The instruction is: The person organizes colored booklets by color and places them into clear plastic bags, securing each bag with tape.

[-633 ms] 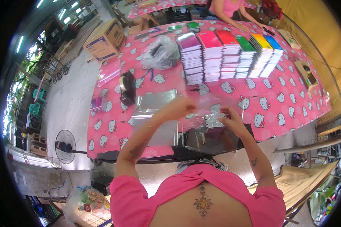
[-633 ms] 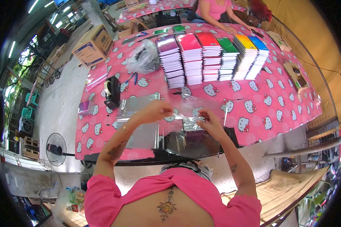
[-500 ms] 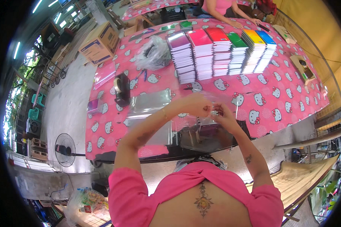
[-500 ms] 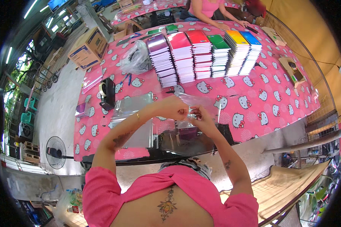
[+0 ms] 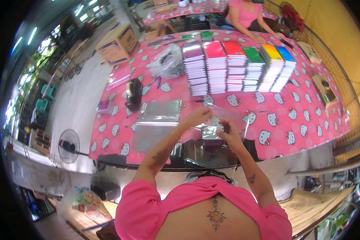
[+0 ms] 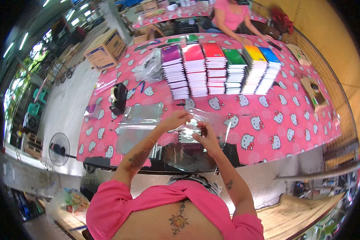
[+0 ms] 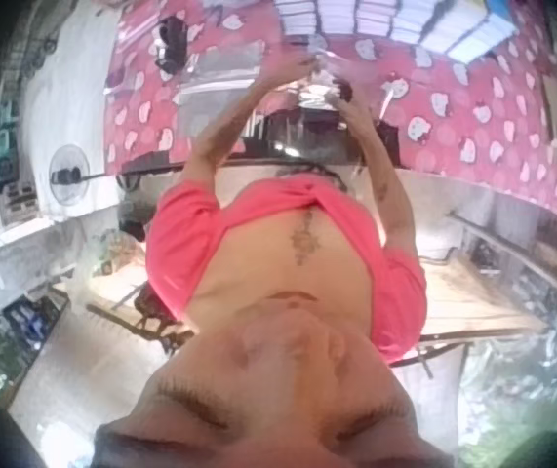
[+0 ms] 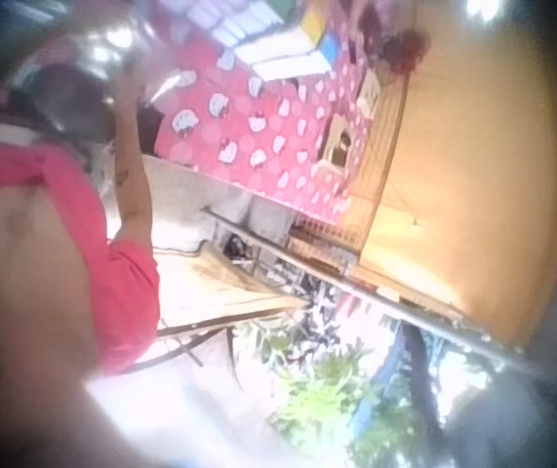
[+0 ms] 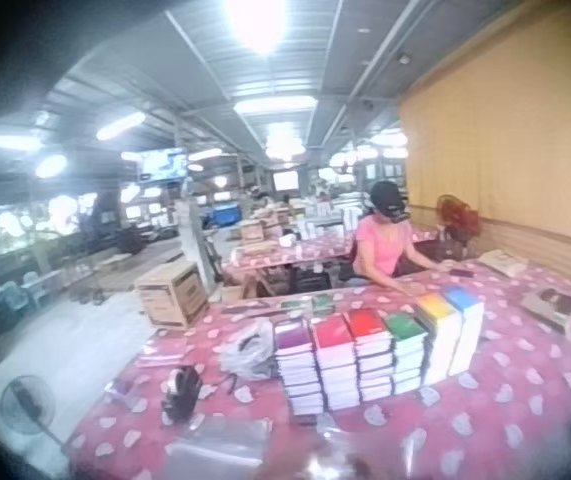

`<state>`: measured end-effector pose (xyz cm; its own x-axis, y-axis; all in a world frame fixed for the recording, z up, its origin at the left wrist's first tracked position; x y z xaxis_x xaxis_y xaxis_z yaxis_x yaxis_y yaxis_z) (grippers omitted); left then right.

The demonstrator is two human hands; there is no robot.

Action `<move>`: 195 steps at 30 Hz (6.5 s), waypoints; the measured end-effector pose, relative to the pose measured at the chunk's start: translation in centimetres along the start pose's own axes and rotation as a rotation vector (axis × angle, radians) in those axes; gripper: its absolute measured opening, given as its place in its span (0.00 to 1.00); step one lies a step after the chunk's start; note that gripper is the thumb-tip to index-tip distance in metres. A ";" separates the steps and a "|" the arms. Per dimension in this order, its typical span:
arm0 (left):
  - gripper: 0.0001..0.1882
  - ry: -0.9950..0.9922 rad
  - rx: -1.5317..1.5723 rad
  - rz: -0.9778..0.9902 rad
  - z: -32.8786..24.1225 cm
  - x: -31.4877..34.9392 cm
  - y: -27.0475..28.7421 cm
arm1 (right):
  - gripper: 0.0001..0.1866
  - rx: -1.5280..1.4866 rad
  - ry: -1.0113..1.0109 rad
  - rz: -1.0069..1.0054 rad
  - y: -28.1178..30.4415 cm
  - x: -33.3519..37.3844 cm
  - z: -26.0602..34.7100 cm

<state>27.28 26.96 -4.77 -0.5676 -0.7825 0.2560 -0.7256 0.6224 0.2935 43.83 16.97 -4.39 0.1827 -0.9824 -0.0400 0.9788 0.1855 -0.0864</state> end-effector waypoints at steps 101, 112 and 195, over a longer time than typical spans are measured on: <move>0.49 0.007 -0.101 -1.217 19.8 20.0 31.6 | 0.12 1.227 0.121 -0.004 -19.0 -24.3 -6.4; 0.43 -0.021 -0.222 -1.264 18.6 20.6 31.0 | 0.10 1.207 0.401 -0.265 -17.9 -31.2 2.0; 0.37 0.095 -0.523 -0.707 8.5 4.2 -0.1 | 0.30 1.245 -0.229 -0.082 12.1 -6.8 -5.9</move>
<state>21.65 23.47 -11.56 -0.0021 -0.9971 -0.0760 -0.6108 -0.0589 0.7896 53.88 26.07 -11.04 0.0071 -0.9945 0.1043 0.3897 0.0989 0.9156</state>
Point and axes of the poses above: each hand's wrist, its own x-axis away from the middle knuckle, its own y-axis out of the back of the hand, z = x × y, the point moved 6 cm from there along -x, towards the middle knuckle, and after that the axes turned 8 degrees about x, right-handed, at the moved point
